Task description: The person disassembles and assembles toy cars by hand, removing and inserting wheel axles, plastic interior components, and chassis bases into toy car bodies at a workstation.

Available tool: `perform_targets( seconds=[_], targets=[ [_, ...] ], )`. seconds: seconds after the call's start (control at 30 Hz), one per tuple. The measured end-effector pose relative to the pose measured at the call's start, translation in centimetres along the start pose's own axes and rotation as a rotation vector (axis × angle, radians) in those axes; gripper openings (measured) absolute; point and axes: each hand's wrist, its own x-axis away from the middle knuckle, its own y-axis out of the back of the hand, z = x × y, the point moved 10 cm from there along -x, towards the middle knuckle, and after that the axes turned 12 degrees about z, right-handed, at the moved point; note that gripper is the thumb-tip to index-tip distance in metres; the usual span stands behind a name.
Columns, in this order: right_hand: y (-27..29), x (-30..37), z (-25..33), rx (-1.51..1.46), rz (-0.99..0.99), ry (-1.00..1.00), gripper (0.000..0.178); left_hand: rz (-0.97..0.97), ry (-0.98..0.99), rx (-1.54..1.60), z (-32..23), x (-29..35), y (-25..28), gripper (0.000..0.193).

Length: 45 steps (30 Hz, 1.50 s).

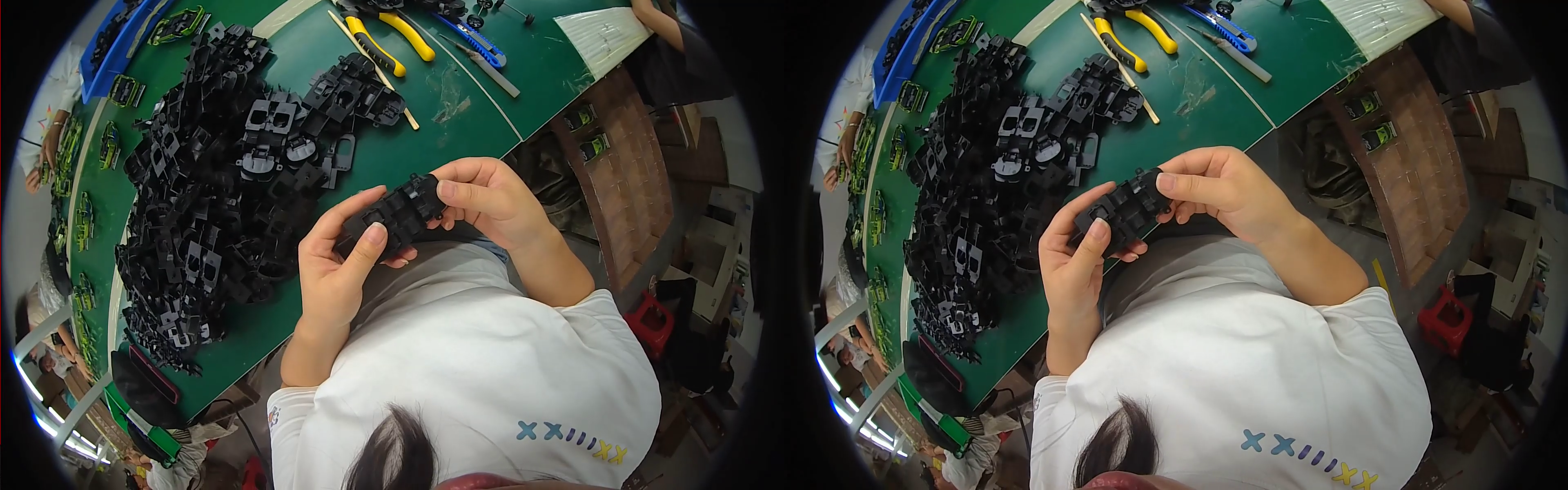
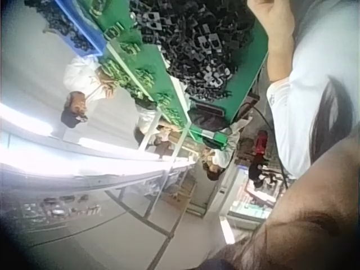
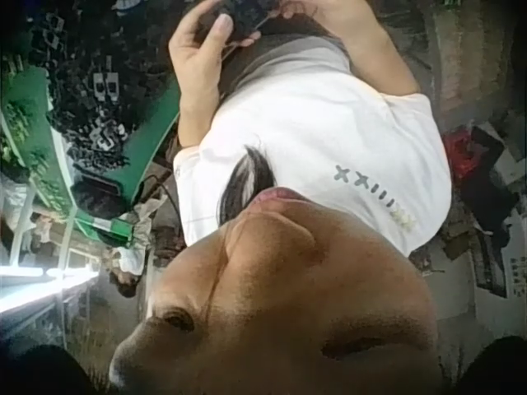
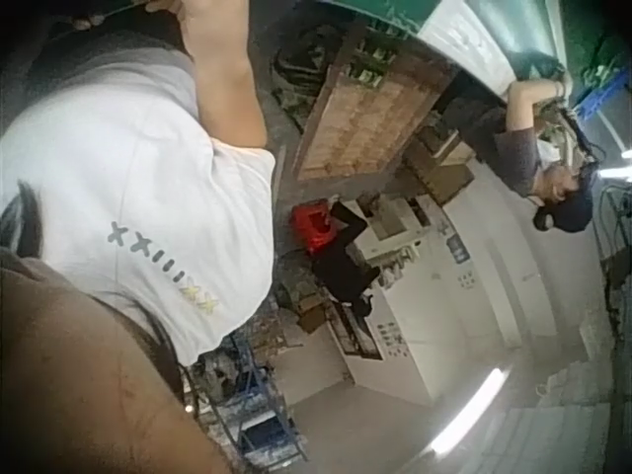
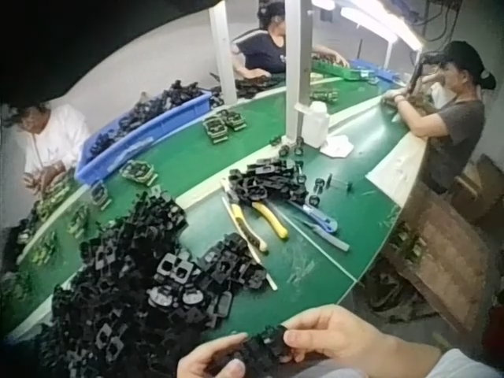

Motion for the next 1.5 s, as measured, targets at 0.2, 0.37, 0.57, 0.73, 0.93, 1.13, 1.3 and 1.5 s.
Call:
perform_targets(
  seconds=[0.2,0.37,0.57,0.73,0.93,1.13,1.3,1.5],
  targets=[
    [-0.5,-0.2,0.5,0.076,-0.005,0.025,0.023,-0.086,-0.052,-0.115,-0.7,0.3,-0.1,0.038],
    [-0.5,-0.3,0.3,0.013,0.002,0.001,0.025,-0.084,-0.035,-0.083,-0.6,0.3,0.1,0.039],
    [-0.3,-0.4,-0.2,-0.026,-0.015,-0.016,0.027,-0.039,0.011,-0.014,-0.1,0.1,0.5,0.036],
    [-0.3,-0.4,-0.4,-0.055,-0.012,-0.03,0.027,-0.016,0.021,0.035,0.1,0.0,0.5,0.033],
    [0.3,-0.3,0.1,-0.004,-0.07,0.027,0.026,-0.016,0.01,0.01,0.0,0.0,0.2,0.035],
    [0.6,-0.1,1.2,0.109,-0.105,0.078,0.027,-0.022,-0.032,-0.012,0.1,0.0,0.4,0.037],
    [0.2,0.1,1.6,0.112,-0.086,0.146,0.031,-0.015,-0.063,-0.039,-0.1,-0.1,0.1,0.039],
    [-0.2,0.6,2.5,0.256,-0.073,0.185,0.03,-0.032,-0.193,-0.252,-0.9,0.4,0.0,0.037]
  ],
)
